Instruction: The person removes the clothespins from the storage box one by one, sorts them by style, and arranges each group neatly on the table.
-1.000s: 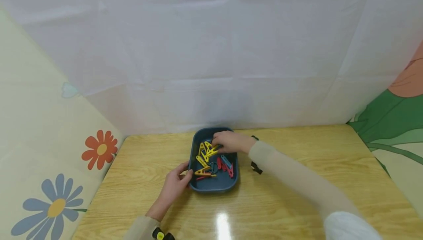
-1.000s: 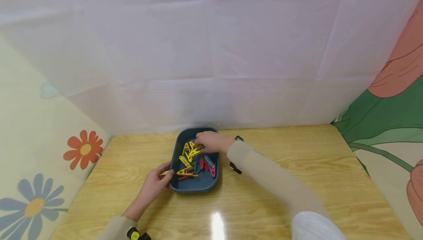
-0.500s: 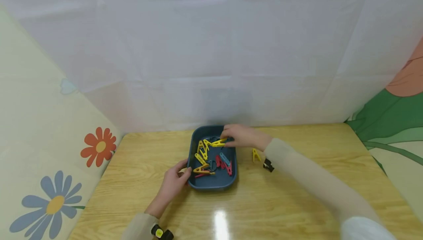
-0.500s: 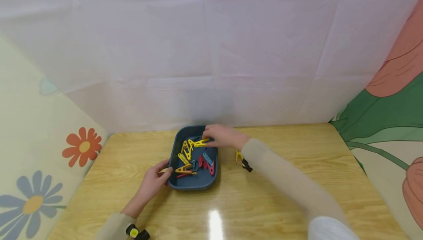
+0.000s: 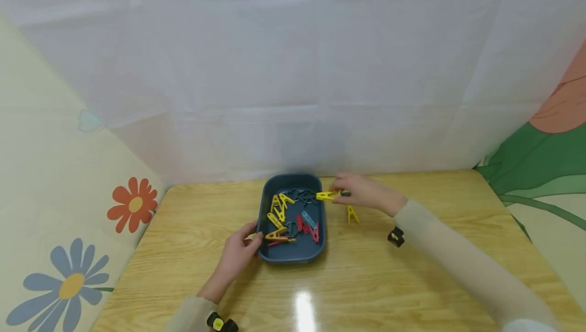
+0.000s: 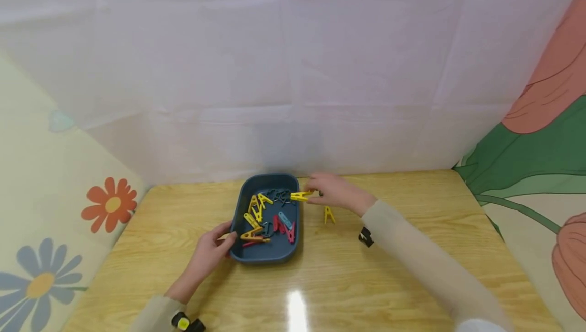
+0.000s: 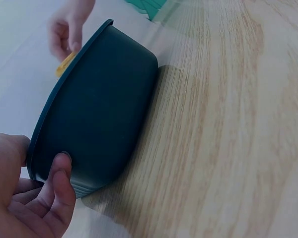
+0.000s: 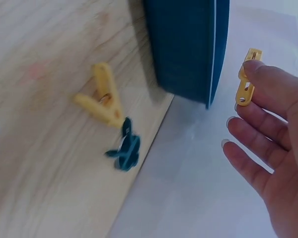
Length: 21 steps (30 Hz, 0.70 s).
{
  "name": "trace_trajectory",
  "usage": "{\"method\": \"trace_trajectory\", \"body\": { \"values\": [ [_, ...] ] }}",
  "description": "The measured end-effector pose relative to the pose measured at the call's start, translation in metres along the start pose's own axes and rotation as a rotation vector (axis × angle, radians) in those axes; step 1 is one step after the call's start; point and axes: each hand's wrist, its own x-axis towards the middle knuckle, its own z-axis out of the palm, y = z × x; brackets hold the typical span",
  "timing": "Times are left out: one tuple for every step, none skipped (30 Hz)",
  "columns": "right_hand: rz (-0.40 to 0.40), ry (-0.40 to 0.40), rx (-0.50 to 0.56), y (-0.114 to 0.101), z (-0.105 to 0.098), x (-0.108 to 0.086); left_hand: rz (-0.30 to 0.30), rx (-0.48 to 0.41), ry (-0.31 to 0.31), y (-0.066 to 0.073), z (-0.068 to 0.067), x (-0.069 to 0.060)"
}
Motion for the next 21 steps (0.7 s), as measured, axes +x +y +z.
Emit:
{"method": "trace_trajectory", "body": {
  "values": [
    [0.006,0.006,-0.003,0.002,0.001,-0.004,-0.004,0.0,-0.003,0.0,0.0,0.0],
    [0.014,0.012,-0.004,0.004,0.001,-0.007,-0.006,0.0,-0.005,0.0,0.0,0.0],
    [0.024,0.018,0.001,0.006,0.001,-0.011,-0.008,-0.002,-0.007,0.0,-0.001,0.0],
    [0.037,0.022,0.004,0.007,0.002,-0.014,-0.01,-0.004,-0.008,0.0,-0.001,0.0],
    [0.054,0.025,0.009,0.009,0.003,-0.018,-0.011,-0.006,-0.008,0.0,-0.001,0.0],
    [0.067,0.031,0.012,0.01,0.004,-0.022,-0.012,-0.009,-0.009,0.0,-0.001,0.0],
    [0.08,0.035,0.019,0.012,0.005,-0.025,-0.013,-0.01,-0.009,0.0,-0.002,0.0],
    [0.098,0.041,0.026,0.013,0.006,-0.029,-0.012,-0.011,-0.009,0.0,-0.002,0.0],
    [0.109,0.049,0.029,0.014,0.007,-0.033,-0.011,-0.011,-0.009,0.0,-0.002,0.0],
    [0.111,0.063,0.03,0.016,0.009,-0.037,-0.009,-0.011,-0.009,-0.001,-0.002,0.0],
    [0.112,0.078,0.028,0.018,0.011,-0.04,-0.009,-0.011,-0.008,-0.001,-0.002,0.0],
    [0.117,0.09,0.029,0.019,0.012,-0.044,-0.009,-0.013,-0.007,-0.001,-0.002,0.0],
    [0.126,0.102,0.033,0.021,0.015,-0.048,-0.011,-0.011,-0.007,-0.001,-0.002,0.0],
    [0.137,0.112,0.038,0.022,0.016,-0.051,-0.014,-0.011,-0.007,-0.001,-0.002,0.0],
    [0.154,0.12,0.044,0.023,0.019,-0.054,-0.016,-0.01,-0.006,-0.001,-0.002,0.0],
    [0.178,0.125,0.055,0.023,0.021,-0.058,-0.02,-0.009,-0.005,-0.001,-0.002,0.0],
    [0.214,0.126,0.061,0.024,0.023,-0.061,-0.023,-0.008,-0.005,-0.001,-0.002,0.0],
    [0.248,0.13,0.071,0.024,0.025,-0.064,-0.025,-0.007,-0.005,0.0,-0.002,0.0],
    [0.278,0.137,0.079,0.024,0.028,-0.067,-0.026,-0.005,-0.007,0.0,-0.002,-0.001],
    [0.304,0.145,0.082,0.024,0.03,-0.07,-0.025,-0.004,-0.008,0.0,-0.002,-0.001],
    [0.328,0.157,0.086,0.024,0.032,-0.072,-0.024,-0.003,-0.009,0.0,-0.002,-0.001]
  ]
}}
